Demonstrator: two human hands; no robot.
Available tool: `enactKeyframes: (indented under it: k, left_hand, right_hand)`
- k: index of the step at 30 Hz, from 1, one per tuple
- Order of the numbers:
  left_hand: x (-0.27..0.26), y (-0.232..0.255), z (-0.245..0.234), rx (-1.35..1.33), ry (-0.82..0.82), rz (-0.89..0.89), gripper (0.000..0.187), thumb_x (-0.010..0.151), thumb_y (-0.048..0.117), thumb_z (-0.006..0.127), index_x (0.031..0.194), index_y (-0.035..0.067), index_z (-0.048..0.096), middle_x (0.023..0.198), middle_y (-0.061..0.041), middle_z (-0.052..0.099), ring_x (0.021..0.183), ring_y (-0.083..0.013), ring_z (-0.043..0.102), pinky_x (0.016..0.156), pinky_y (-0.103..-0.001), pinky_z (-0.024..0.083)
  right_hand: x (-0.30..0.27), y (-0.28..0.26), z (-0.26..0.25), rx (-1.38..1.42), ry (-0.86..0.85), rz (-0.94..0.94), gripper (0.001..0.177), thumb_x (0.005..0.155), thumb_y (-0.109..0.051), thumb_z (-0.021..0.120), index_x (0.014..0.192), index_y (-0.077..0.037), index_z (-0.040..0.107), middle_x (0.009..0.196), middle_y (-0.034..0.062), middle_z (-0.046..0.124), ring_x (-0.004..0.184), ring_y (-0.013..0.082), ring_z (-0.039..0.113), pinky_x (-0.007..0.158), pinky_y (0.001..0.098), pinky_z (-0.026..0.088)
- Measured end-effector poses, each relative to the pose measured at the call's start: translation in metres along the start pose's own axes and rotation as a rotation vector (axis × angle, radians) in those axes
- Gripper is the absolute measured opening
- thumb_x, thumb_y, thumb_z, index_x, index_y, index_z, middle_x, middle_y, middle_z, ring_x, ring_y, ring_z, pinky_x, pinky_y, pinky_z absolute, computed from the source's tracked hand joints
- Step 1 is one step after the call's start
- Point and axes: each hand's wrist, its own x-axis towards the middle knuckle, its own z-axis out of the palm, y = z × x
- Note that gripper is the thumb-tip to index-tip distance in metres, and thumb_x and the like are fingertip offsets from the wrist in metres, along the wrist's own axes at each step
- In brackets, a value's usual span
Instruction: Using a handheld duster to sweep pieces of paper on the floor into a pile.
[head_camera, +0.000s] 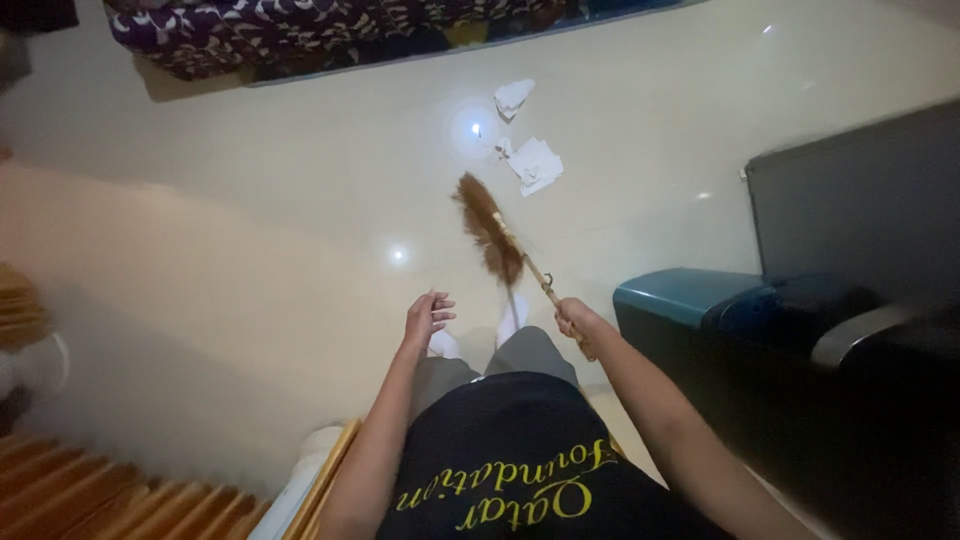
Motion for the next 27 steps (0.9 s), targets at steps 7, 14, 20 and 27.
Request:
enactKeyframes:
  k: [7,14,20,27]
  left_hand:
    - [-0.007,0.020,0.029,-0.008,0.028,0.044,0.047,0.105,0.046,0.040,0.120,0.010,0.066,0.108,-0.007,0.075,0.090,-0.0168,0.071,0.080,-0.035,0.050]
    - [-0.010,0.034,0.050,-0.004,0.035,0.047,0.047,0.105,0.046,0.039,0.120,0.010,0.066,0.107,-0.005,0.074,0.091,-0.0155,0.071,0.081,-0.034,0.051]
    - [-0.014,0.040,0.055,-0.008,0.044,0.018,0.051,0.106,0.049,0.043,0.121,0.007,0.067,0.105,-0.006,0.073,0.087,-0.0151,0.068,0.077,-0.031,0.049]
    - [-0.013,0.029,0.047,0.010,0.058,0.064,0.048,0.104,0.046,0.037,0.121,0.010,0.065,0.105,-0.004,0.075,0.089,-0.0132,0.071,0.078,-0.030,0.052]
  right_hand:
    - [-0.046,0.004,0.031,-0.321,0.118,-0.238,0.029,0.097,-0.022,0.051,0.071,-0.009,0.053,0.056,0.0011,0.051,0.041,0.0127,0.044,0.036,0.0319,0.036]
    - [-0.056,-0.026,0.053,0.311,-0.464,0.232,0.038,0.103,-0.035,0.043,0.073,-0.013,0.044,0.054,-0.0025,0.040,0.038,0.0067,0.031,0.029,0.0219,0.026]
    - [-0.007,-0.026,0.031,0.577,-0.611,0.405,0.041,0.111,-0.034,0.039,0.076,-0.012,0.043,0.056,-0.0049,0.039,0.040,0.0052,0.031,0.031,0.0211,0.027]
    - [-0.033,-0.035,-0.046,0.394,-0.365,0.251,0.044,0.110,-0.035,0.034,0.072,-0.013,0.041,0.052,-0.0056,0.036,0.036,0.0058,0.028,0.028,0.0219,0.025]
